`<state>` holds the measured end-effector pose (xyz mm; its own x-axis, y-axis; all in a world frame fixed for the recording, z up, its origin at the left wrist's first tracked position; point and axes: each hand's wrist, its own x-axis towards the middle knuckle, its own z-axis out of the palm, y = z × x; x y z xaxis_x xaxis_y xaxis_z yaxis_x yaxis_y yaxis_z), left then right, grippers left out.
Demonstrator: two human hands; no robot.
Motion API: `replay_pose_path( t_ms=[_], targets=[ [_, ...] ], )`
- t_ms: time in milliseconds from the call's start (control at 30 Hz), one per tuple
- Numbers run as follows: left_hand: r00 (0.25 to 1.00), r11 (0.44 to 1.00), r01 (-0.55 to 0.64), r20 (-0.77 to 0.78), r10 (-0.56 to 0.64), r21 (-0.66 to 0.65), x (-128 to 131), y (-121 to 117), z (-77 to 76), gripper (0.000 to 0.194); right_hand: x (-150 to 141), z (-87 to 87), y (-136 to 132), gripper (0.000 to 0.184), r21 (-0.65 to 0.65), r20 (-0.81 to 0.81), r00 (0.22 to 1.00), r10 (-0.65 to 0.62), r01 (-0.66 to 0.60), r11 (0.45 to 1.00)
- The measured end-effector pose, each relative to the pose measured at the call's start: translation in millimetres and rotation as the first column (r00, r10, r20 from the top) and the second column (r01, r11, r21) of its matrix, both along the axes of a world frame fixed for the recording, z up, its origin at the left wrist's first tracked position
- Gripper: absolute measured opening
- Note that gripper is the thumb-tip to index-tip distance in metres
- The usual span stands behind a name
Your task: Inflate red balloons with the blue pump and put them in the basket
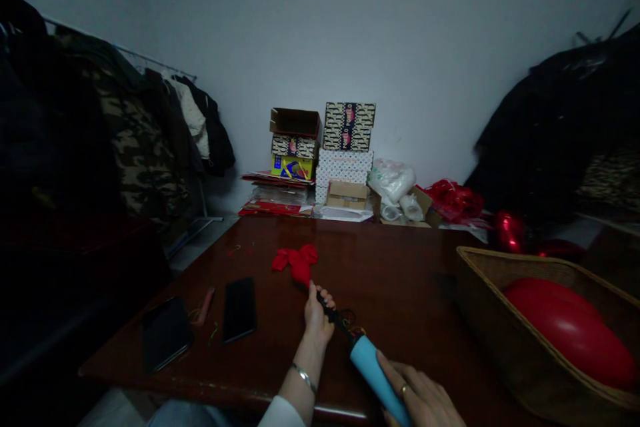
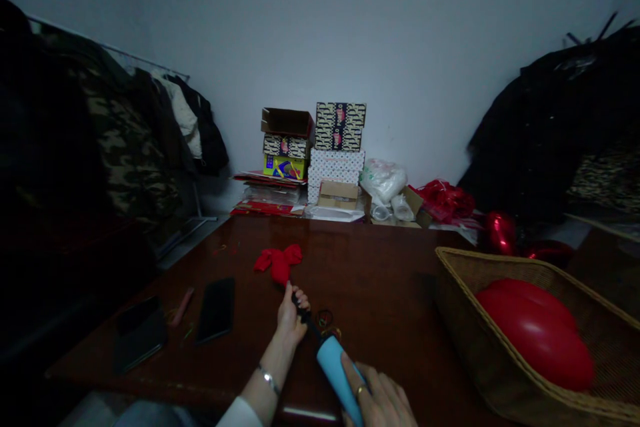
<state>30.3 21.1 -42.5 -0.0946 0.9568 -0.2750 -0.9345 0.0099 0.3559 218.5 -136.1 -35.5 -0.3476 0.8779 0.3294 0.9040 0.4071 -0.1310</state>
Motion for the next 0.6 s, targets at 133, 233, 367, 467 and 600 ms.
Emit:
replay_pose_path(
  t_ms=[133,233,367,467,600],
  targets=[
    [0.999,1.000,0.010,-0.042,-0.011,-0.007,4.4,-10.6,-0.5,0.030,-18.6,17.4,4.3,0.061,-0.041,0.012,0.998,-0.060,0.060,0.997],
    [0.998,0.999,0.023,-0.064,-0.025,-0.026,7.0,-17.5,1.9,0.030,-29.4,25.7,8.0,0.062,-0.049,0.005,0.999,-0.044,0.044,0.998],
    [0.995,0.998,0.043,-0.089,-0.046,-0.043,9.8,-22.2,3.2,0.028,-39.2,31.7,13.6,0.060,-0.037,-0.002,0.996,-0.087,0.086,0.996],
    [0.995,0.998,0.042,-0.094,-0.046,-0.043,10.5,-20.2,0.8,0.029,-45.9,34.5,15.1,0.061,-0.038,0.009,0.993,-0.117,0.117,0.992],
    [0.992,0.998,0.012,-0.128,-0.020,-0.060,10.2,-13.4,-2.5,0.030,-49.9,34.3,12.9,0.062,-0.087,0.054,0.989,-0.141,0.145,0.986]
  ],
)
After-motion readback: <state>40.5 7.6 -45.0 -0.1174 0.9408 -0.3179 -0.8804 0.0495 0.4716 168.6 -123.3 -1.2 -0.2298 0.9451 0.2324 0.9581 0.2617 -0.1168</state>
